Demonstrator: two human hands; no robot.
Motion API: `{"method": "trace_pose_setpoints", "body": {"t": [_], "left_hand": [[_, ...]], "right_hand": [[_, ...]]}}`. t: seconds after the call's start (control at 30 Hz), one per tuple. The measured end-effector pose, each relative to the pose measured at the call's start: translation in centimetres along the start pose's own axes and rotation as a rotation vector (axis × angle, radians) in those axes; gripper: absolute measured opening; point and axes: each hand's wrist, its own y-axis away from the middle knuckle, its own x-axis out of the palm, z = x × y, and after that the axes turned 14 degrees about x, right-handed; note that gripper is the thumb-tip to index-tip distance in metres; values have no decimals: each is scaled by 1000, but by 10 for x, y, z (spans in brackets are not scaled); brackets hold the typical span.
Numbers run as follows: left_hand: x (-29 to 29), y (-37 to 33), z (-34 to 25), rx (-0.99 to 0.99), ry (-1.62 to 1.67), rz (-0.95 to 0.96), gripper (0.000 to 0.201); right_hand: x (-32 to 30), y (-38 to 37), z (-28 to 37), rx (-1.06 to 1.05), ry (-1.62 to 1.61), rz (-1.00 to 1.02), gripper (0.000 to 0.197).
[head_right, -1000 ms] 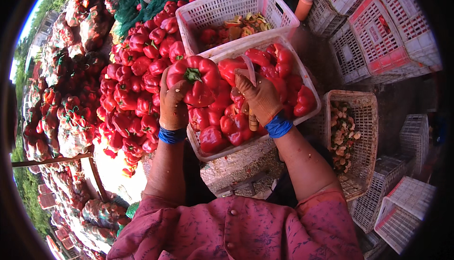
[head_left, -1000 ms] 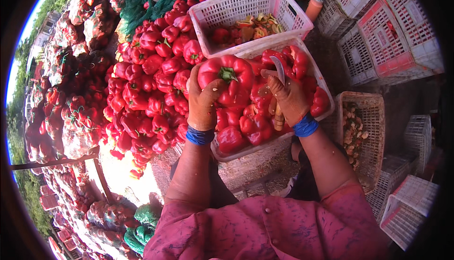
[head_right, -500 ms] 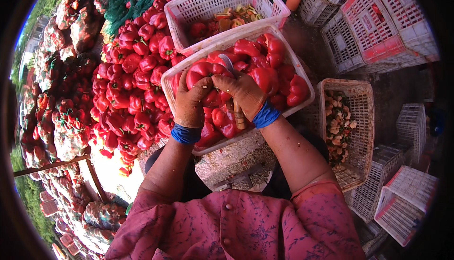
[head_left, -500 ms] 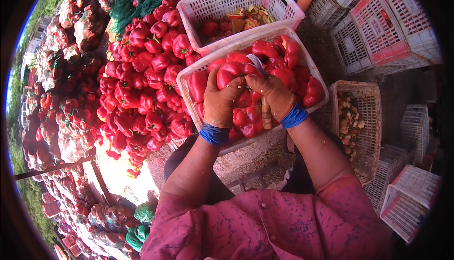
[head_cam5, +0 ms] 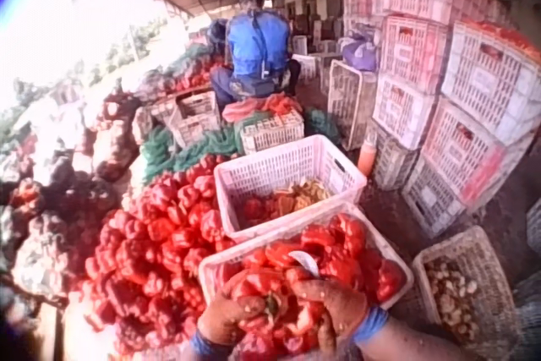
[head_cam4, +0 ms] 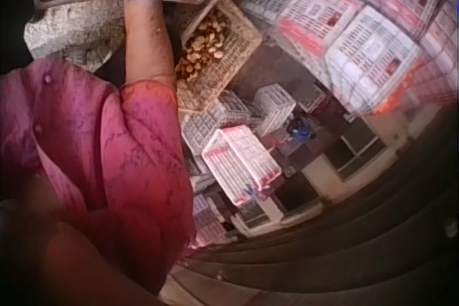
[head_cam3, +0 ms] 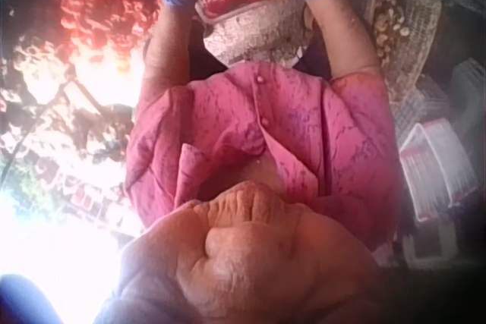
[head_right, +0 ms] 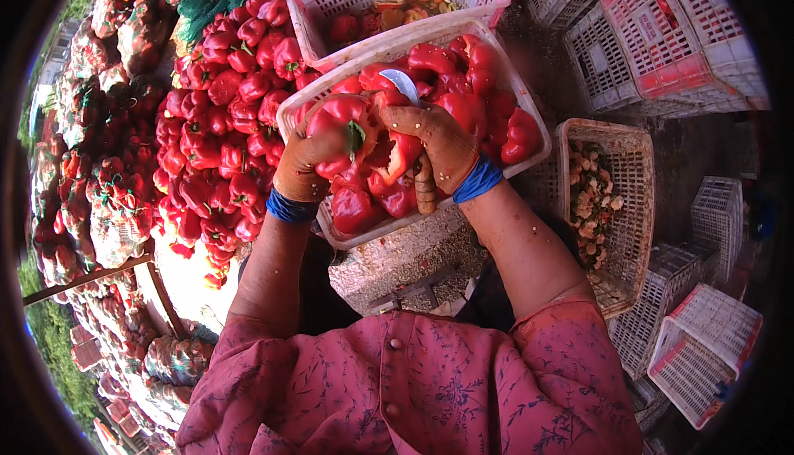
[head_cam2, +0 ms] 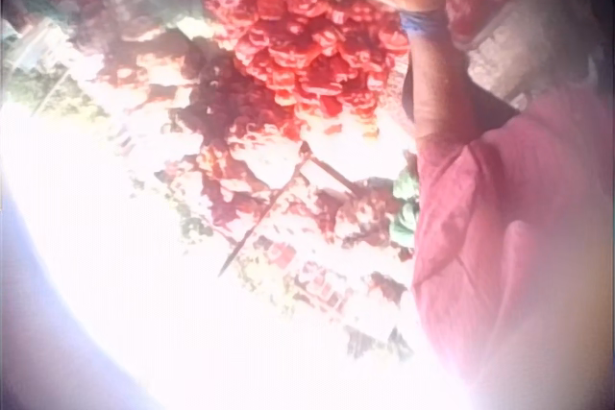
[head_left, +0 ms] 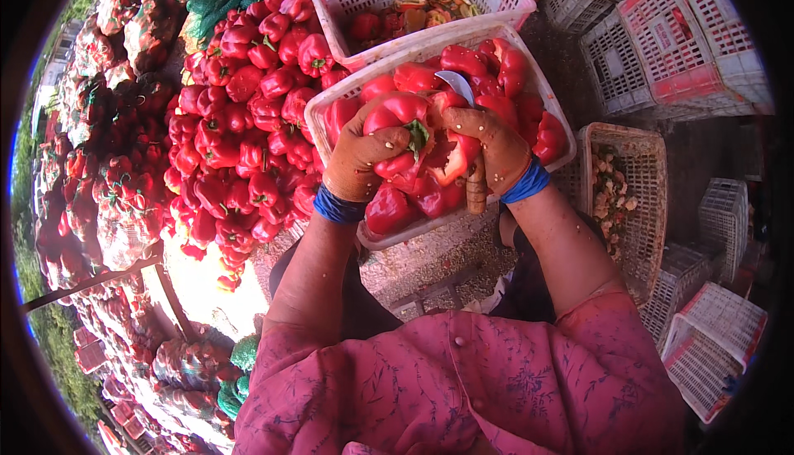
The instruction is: The person is removing the stems and seeds from red peppers using a knife and their hands, then placing the cleaned peppers into a plastic crate.
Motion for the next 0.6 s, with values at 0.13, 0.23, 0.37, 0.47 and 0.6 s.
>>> {"method": "trace_pose_setpoints", "body": {"t": [0.13, 0.23, 0.37, 0.47, 0.6], "left_hand": [[-1, 8, -1, 93, -107, -34, 54], [-18, 5, 5, 132, 385, -112, 48], [-25, -2, -8, 293, 396, -139, 43], [-29, 1, -14, 287, 409, -199, 49], [-43, 10, -26, 140, 681, -40, 50]], "right_hand": [[1, -17, -8, -64, -10, -3, 46], [16, -36, -20, -226, -333, 125, 46], [15, -57, -23, -290, -385, 103, 47], [30, -39, -12, -289, -328, 98, 35], [15, -49, -31, -399, -271, -28, 42]]}}
